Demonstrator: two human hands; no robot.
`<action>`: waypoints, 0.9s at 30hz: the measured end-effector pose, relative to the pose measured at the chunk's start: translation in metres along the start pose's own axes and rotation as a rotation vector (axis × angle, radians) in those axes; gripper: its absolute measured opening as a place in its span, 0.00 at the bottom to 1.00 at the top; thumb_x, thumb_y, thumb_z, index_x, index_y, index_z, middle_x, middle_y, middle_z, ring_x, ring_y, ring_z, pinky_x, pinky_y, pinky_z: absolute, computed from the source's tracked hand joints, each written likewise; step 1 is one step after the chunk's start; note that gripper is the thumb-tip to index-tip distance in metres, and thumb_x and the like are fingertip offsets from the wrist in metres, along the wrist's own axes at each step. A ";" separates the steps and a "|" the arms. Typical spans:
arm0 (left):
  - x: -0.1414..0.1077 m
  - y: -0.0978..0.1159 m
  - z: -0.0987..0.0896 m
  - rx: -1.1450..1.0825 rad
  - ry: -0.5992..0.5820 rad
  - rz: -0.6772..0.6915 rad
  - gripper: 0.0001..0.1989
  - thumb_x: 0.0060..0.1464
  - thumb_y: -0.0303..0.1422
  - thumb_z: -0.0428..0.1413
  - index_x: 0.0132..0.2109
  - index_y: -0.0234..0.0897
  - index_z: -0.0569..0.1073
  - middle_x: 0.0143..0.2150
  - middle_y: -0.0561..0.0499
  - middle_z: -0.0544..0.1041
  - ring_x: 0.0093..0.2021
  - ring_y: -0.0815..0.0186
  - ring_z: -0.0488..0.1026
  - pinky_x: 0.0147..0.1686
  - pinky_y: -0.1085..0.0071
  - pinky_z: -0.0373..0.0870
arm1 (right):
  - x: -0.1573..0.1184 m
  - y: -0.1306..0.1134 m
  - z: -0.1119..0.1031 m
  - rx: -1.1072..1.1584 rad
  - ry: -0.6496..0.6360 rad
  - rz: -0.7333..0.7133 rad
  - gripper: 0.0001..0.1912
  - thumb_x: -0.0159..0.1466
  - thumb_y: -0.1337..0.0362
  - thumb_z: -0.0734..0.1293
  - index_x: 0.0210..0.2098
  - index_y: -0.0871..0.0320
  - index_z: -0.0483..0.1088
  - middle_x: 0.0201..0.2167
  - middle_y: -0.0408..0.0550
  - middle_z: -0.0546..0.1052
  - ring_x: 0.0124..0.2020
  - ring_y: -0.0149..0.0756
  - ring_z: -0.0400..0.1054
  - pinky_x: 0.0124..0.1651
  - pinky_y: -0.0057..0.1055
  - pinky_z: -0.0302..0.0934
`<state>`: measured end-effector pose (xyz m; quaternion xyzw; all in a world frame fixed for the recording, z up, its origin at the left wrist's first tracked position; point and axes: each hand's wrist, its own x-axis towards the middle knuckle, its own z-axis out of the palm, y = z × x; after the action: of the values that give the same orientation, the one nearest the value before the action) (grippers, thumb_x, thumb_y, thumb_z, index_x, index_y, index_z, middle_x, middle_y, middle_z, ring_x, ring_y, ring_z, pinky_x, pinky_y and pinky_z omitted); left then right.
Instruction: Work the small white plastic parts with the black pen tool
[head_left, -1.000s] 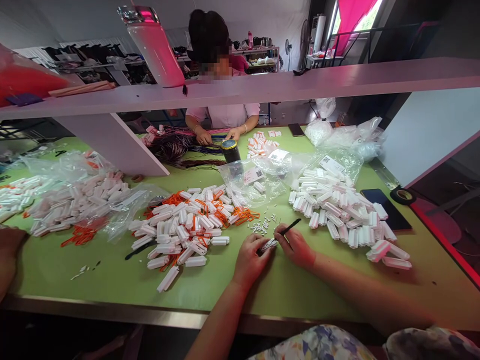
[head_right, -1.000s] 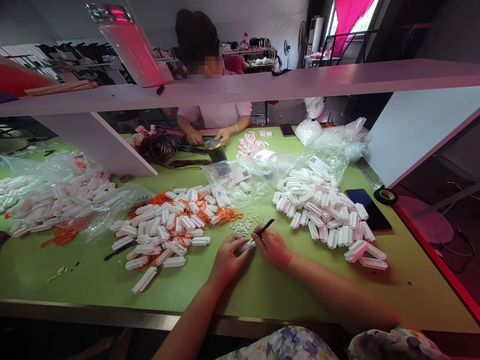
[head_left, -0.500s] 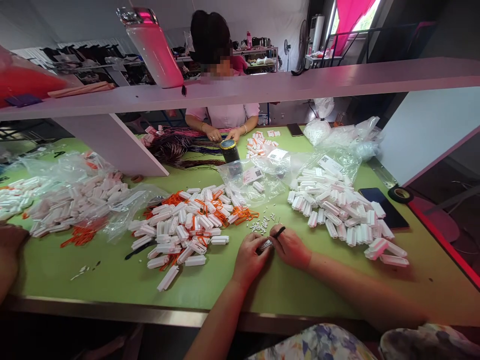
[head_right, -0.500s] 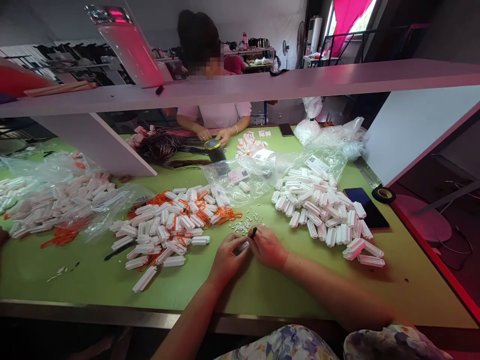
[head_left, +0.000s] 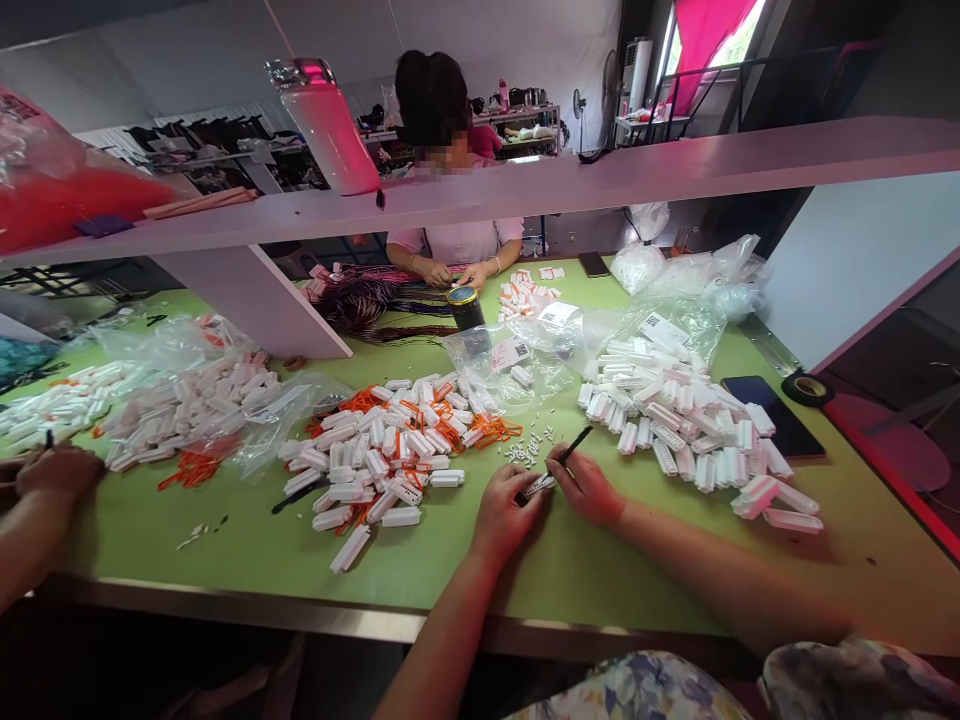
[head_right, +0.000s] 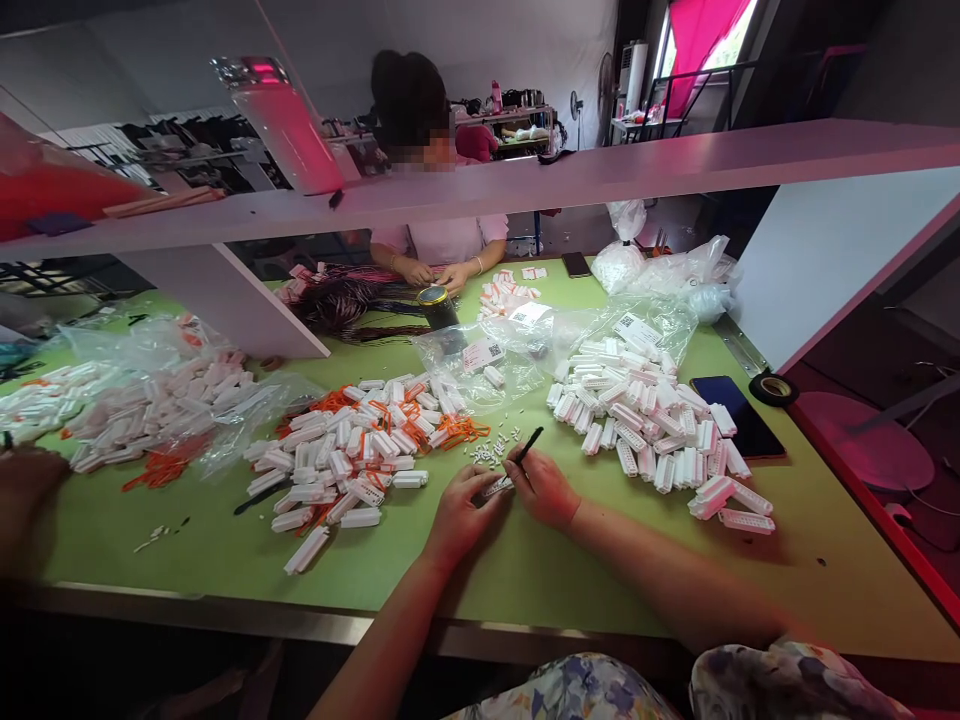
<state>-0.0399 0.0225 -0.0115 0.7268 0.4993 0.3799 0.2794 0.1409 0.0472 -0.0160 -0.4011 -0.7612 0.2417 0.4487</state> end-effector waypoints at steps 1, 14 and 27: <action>0.000 0.000 0.000 0.001 -0.002 -0.001 0.07 0.59 0.34 0.60 0.42 0.40 0.81 0.38 0.48 0.76 0.40 0.62 0.74 0.43 0.66 0.72 | 0.000 0.000 0.001 -0.003 -0.001 -0.003 0.09 0.73 0.61 0.57 0.37 0.54 0.63 0.30 0.46 0.74 0.32 0.37 0.70 0.38 0.33 0.67; -0.001 0.000 0.000 -0.012 0.005 -0.001 0.06 0.58 0.31 0.61 0.42 0.39 0.81 0.37 0.49 0.76 0.40 0.63 0.74 0.42 0.67 0.72 | 0.001 -0.004 -0.001 -0.030 0.013 -0.075 0.09 0.74 0.63 0.57 0.36 0.54 0.63 0.30 0.46 0.74 0.31 0.37 0.69 0.37 0.33 0.67; 0.000 -0.001 -0.001 -0.011 -0.004 -0.003 0.06 0.58 0.31 0.60 0.41 0.39 0.81 0.37 0.49 0.75 0.40 0.62 0.74 0.42 0.67 0.72 | 0.003 -0.006 0.007 -0.145 -0.042 -0.212 0.07 0.72 0.66 0.56 0.38 0.55 0.63 0.32 0.49 0.73 0.34 0.40 0.68 0.39 0.36 0.66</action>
<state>-0.0413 0.0225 -0.0124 0.7255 0.4976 0.3806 0.2849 0.1314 0.0466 -0.0132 -0.3446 -0.8240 0.1458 0.4254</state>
